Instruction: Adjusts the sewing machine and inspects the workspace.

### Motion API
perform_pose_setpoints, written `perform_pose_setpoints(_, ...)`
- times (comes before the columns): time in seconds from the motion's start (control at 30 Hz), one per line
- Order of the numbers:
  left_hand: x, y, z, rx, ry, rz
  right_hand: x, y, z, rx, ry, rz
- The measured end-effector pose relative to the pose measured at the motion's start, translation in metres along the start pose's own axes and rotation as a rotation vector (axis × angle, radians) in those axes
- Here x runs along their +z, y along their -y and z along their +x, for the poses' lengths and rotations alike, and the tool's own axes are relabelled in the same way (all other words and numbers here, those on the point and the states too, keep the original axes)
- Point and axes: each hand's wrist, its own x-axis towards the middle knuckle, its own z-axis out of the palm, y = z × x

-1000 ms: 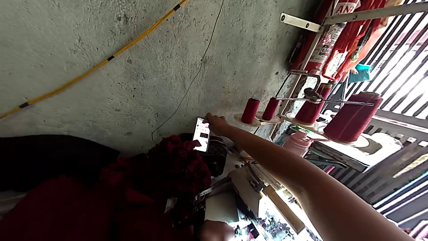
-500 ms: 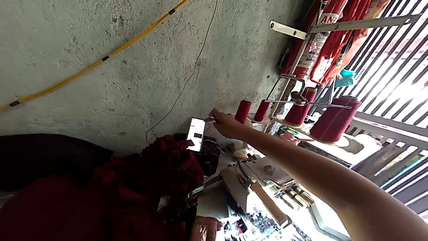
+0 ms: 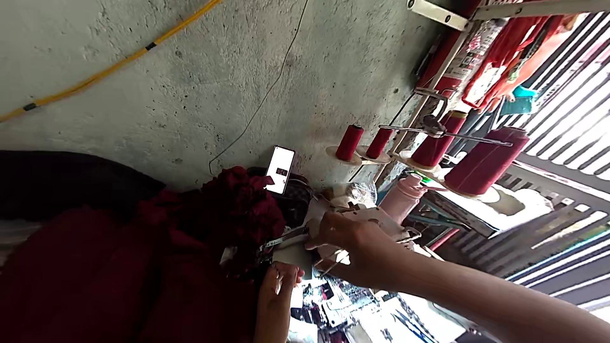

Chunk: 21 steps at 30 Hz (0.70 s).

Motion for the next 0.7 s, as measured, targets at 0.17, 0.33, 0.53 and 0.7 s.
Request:
perform_pose_setpoints(0.17,0.012,-0.011,0.007,0.039,0.038,0.027,0.008,-0.002,-0.004,0.055,0.085,-0.018)
perform_pose_setpoints(0.33,0.018,-0.013,0.011,0.046,0.103,0.025,0.009,-0.008,-0.002,0.103,0.097,0.050)
perform_pose_setpoints(0.53,0.017,-0.012,0.018,-0.001,0.291,-0.056,0.013,-0.013,-0.013,-0.004,-0.026,-0.060)
perform_pose_setpoints(0.7,0.017,0.000,0.015,-0.020,0.240,-0.034,0.020,-0.011,-0.016,-0.019,0.019,-0.139)
